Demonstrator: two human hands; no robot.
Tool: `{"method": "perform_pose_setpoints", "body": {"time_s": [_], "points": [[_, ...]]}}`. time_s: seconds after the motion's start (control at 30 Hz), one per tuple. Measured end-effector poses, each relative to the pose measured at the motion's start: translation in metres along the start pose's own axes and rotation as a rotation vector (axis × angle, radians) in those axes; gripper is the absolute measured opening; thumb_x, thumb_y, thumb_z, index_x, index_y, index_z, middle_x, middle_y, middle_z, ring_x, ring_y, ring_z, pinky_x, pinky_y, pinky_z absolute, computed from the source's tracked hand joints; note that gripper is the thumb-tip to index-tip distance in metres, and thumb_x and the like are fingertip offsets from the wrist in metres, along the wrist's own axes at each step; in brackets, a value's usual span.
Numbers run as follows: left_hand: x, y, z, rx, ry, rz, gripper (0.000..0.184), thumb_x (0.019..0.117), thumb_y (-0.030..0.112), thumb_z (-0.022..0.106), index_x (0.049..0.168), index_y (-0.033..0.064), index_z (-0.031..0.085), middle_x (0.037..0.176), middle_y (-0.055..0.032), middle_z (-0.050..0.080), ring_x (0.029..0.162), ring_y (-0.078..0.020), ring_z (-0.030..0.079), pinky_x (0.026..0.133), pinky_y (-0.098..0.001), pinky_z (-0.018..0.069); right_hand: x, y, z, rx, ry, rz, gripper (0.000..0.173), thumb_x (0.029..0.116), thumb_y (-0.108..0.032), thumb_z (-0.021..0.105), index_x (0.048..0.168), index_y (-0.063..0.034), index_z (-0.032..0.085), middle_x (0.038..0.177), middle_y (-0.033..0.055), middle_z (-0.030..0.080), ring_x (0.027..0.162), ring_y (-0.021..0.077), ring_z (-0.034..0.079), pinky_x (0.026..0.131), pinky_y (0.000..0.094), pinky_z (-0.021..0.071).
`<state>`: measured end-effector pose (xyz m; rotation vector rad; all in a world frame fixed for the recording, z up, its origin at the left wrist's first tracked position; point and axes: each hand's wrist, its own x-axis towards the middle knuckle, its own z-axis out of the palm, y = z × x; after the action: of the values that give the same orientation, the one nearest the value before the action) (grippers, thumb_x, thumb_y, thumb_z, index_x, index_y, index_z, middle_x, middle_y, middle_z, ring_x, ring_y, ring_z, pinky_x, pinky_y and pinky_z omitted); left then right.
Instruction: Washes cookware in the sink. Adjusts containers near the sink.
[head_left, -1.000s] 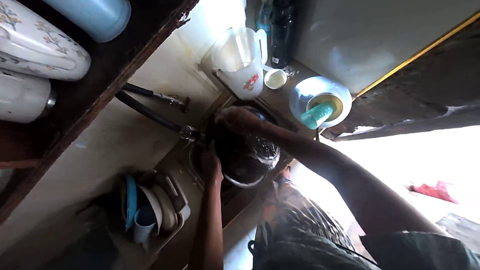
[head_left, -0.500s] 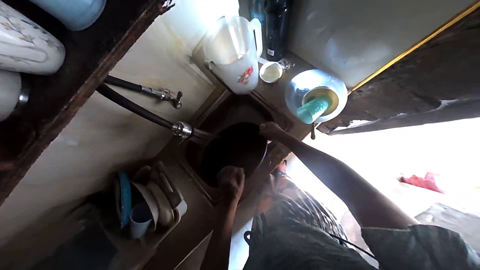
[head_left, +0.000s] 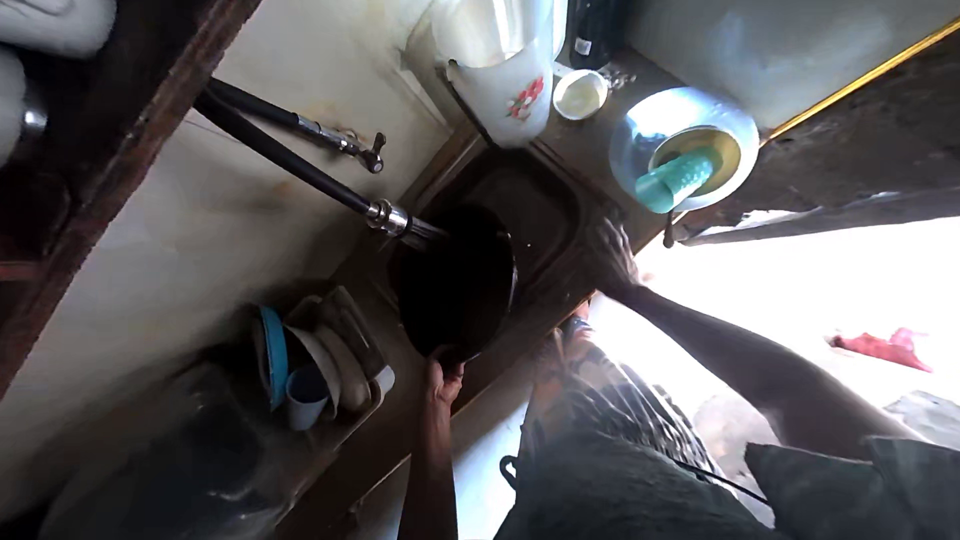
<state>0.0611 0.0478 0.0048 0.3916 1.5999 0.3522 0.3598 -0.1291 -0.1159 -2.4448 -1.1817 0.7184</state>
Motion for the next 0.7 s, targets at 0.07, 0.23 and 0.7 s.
{"method": "perform_pose_setpoints", "body": {"time_s": [0.07,0.23,0.7], "points": [[0.004,0.006,-0.007,-0.035,-0.025,-0.010,0.018,0.1047,0.011,0.041,0.099,0.0012,0.054,0.080,-0.0147,0.068,0.057,-0.0153,0.067,0.045,-0.0205,0.0524,-0.030,-0.028,0.054,0.024,-0.042,-0.004,0.068,0.0961,-0.018,0.066,0.156,0.0014,0.039,0.167,0.0251,0.024,0.156,0.0443,0.017,0.125,0.0618,0.0144],[0.007,0.019,-0.018,-0.014,-0.032,0.006,0.016,0.1049,0.011,0.041,0.104,0.0003,0.053,0.085,-0.0155,0.067,0.068,-0.0206,0.070,0.057,-0.0280,0.0606,-0.093,-0.167,0.127,0.171,-0.496,-0.418,0.056,0.1038,-0.012,0.050,0.155,0.0058,0.036,0.164,0.0272,0.029,0.154,0.0412,0.026,0.126,0.0524,0.0222],[0.001,0.047,-0.032,0.254,-0.064,0.135,0.010,0.1020,0.005,0.049,0.106,-0.0011,0.056,0.084,-0.0119,0.063,0.066,-0.0158,0.065,0.060,-0.0256,0.0579,0.008,-0.135,0.055,-0.051,-0.653,-0.135,0.044,0.1022,-0.037,0.062,0.133,-0.0056,0.065,0.132,0.0236,0.064,0.126,0.0440,0.058,0.108,0.0655,0.0417]]}}
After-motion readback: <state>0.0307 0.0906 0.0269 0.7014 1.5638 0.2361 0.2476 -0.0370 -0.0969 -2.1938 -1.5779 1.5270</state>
